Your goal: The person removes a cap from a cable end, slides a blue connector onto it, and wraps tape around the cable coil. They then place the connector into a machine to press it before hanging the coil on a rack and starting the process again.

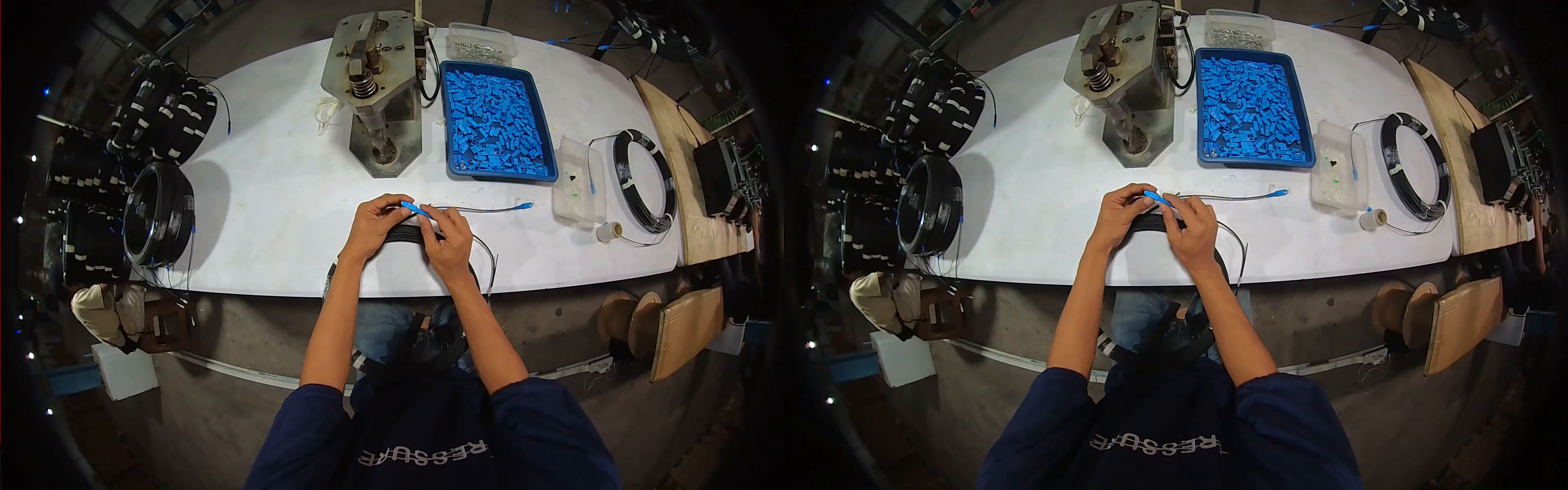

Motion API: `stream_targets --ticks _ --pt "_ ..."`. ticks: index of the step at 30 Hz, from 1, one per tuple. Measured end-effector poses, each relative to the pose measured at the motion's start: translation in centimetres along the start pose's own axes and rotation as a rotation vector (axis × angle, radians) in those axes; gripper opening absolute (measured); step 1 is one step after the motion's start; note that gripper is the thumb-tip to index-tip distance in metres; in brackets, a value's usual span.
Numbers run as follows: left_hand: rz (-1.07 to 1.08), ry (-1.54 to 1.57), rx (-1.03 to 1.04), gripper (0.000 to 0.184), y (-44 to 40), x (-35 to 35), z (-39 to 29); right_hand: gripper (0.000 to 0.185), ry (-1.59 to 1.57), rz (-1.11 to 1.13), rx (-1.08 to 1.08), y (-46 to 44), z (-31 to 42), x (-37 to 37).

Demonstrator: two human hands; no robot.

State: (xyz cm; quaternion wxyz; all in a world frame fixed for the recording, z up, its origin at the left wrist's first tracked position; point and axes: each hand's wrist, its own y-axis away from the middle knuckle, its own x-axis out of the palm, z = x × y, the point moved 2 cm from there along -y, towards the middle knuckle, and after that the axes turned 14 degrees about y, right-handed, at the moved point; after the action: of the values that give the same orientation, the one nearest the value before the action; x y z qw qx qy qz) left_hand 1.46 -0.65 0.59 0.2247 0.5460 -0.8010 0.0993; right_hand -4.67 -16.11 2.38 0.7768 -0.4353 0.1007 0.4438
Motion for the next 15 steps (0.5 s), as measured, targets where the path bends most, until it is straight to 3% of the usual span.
stream_targets --ticks 15 --pt "-0.017 -0.043 0.026 0.019 0.00 -0.12 0.00 0.010 -0.009 -0.002 0.006 0.01 -0.14 0.05"
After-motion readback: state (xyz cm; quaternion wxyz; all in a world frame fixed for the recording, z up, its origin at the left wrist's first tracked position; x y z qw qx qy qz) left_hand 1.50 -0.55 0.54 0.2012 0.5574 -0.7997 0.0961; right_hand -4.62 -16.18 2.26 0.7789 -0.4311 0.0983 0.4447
